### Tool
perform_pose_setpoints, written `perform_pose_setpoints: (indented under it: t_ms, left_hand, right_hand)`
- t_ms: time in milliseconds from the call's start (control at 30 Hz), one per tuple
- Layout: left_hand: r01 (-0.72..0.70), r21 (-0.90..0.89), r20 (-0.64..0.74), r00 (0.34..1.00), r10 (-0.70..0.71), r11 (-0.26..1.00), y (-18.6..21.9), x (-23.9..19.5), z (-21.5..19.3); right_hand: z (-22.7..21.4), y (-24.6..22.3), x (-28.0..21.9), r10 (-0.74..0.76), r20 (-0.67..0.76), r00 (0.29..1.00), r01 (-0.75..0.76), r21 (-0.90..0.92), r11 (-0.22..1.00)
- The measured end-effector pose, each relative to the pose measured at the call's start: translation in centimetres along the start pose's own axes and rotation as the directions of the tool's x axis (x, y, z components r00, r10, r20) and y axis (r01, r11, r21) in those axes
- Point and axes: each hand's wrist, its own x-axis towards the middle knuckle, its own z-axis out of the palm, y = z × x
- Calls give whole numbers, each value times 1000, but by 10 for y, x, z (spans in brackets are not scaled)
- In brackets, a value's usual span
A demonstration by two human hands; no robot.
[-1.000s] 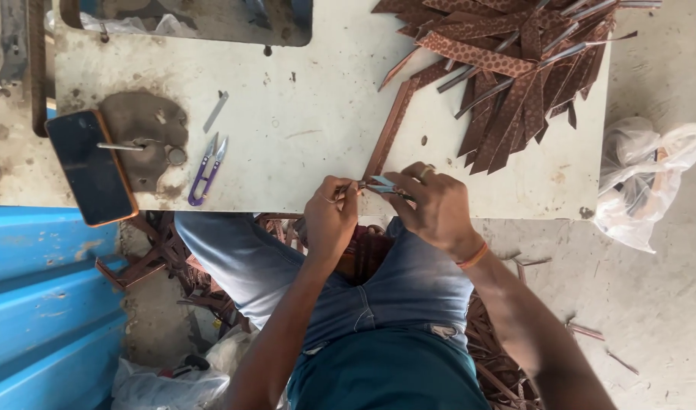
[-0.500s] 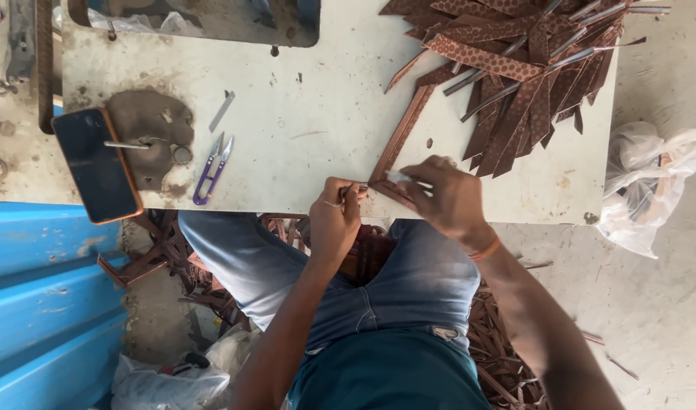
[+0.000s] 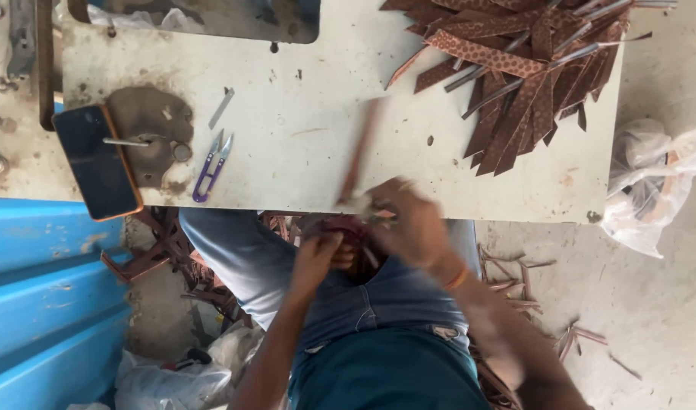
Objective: Trim excess material from decorative leather strips using a thread clipper.
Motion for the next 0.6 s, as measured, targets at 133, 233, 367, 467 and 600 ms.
perform_pose_setpoints:
  t_ms: [133, 233, 367, 467, 600]
  left_hand:
    - [12, -162, 0, 1000, -12, 987, -59, 58, 3]
    - [-40, -272, -23, 999, 35, 962, -91, 89, 3]
    - [-73, -200, -33, 997, 68, 977, -75, 65, -2]
    - [-105, -89, -28, 994, 103, 991, -53, 47, 5]
    - [-183, -33, -35, 983, 182, 982, -63, 60, 8]
  right_hand:
    - [27, -82, -3, -274, 73, 959, 273, 22, 962]
    - [43, -99, 0, -441, 96, 892, 434, 88, 897]
    - [75, 70, 38, -212, -11, 977, 207, -171, 963]
    - [-20, 160, 64, -200, -475, 857, -28, -429, 903]
    - [-133, 191, 94, -100, -674, 732, -345, -494, 798]
